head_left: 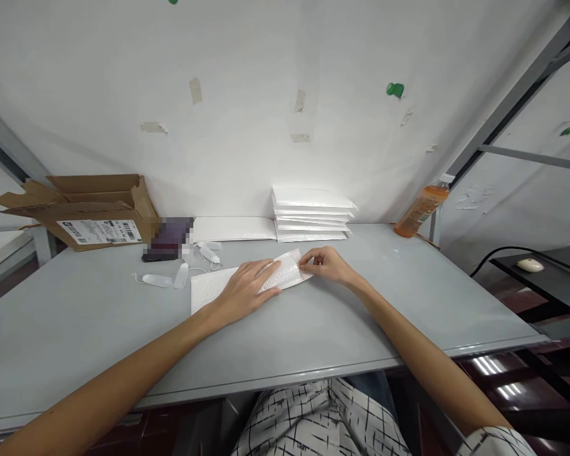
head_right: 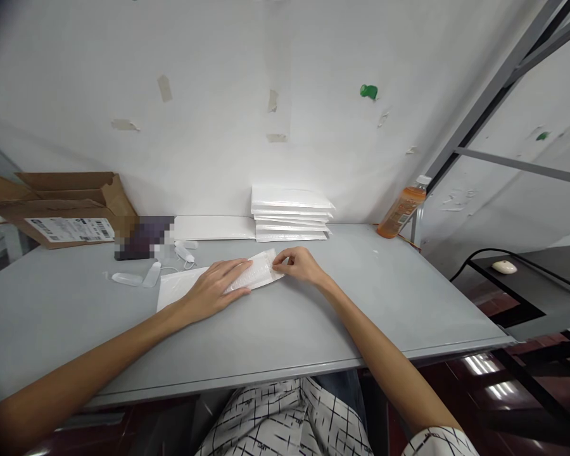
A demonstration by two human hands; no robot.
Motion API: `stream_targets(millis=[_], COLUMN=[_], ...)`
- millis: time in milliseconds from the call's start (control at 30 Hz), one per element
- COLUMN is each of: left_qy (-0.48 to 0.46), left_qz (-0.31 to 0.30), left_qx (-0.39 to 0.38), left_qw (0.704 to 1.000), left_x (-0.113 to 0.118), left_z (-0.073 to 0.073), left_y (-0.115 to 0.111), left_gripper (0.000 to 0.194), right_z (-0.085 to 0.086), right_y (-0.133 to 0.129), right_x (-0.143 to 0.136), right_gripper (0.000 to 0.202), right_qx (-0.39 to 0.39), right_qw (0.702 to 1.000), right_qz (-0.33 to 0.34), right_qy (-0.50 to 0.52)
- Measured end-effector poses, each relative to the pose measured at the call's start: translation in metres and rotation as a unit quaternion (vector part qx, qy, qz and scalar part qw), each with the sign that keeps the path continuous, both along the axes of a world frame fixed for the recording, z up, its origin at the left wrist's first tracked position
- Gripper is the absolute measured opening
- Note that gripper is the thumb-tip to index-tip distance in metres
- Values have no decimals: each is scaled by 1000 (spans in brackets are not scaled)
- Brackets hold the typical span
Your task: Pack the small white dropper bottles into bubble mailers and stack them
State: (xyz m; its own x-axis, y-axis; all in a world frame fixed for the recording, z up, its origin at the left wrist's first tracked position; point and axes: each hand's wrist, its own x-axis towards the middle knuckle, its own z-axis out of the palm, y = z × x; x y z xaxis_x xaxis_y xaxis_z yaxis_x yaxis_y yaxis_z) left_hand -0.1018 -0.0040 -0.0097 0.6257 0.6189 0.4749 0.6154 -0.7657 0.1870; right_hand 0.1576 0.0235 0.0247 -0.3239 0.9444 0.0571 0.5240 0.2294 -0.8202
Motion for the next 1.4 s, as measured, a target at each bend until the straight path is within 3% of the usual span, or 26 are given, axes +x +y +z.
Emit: stream_targets(millis=[300,500,600,700,833,933,1033,1200,1300,1400], left_qy=[7,43,69,120,212,227,224,267,279,260], left_qz=[5,15,18,26,15,28,43,73,84,76], left_qx=[-1,-2,-19,-54,-127,-190,-219,-245,-262,-255], left_qw=[1000,999,997,991,969,955,949,929,920,928], left_x=[-1,0,1,-4,-25,-45,-60,-69,-70,-76], left_z=[-4,-4,7,30,63,76,81,91,94,90], left_y=[1,1,-2,-7,-14,-15,-15,-13,-11,-7], left_gripper=[55,55,49,45,54,59,65,70,71,69], right_z=[-6,-8,-2,14,31,29,19,2,-4,-4], right_y=[-1,5,11,20,44,62,69,62,61,64], right_x=[-4,7,11,4,-27,-66,-112,-182,-203,-201], right_gripper=[22,22,24,29,28,25,29,33,22,15], right_qx=[22,67,95,90,67,59,66,149,170,154], right_qw=[996,996,994,994,998,995,987,954,948,959], right_qz=[85,17,-26,-54,-6,75,138,137,119,112], right_qy=[2,-48,-43,-1,2,-8,-54,-220,-243,-208])
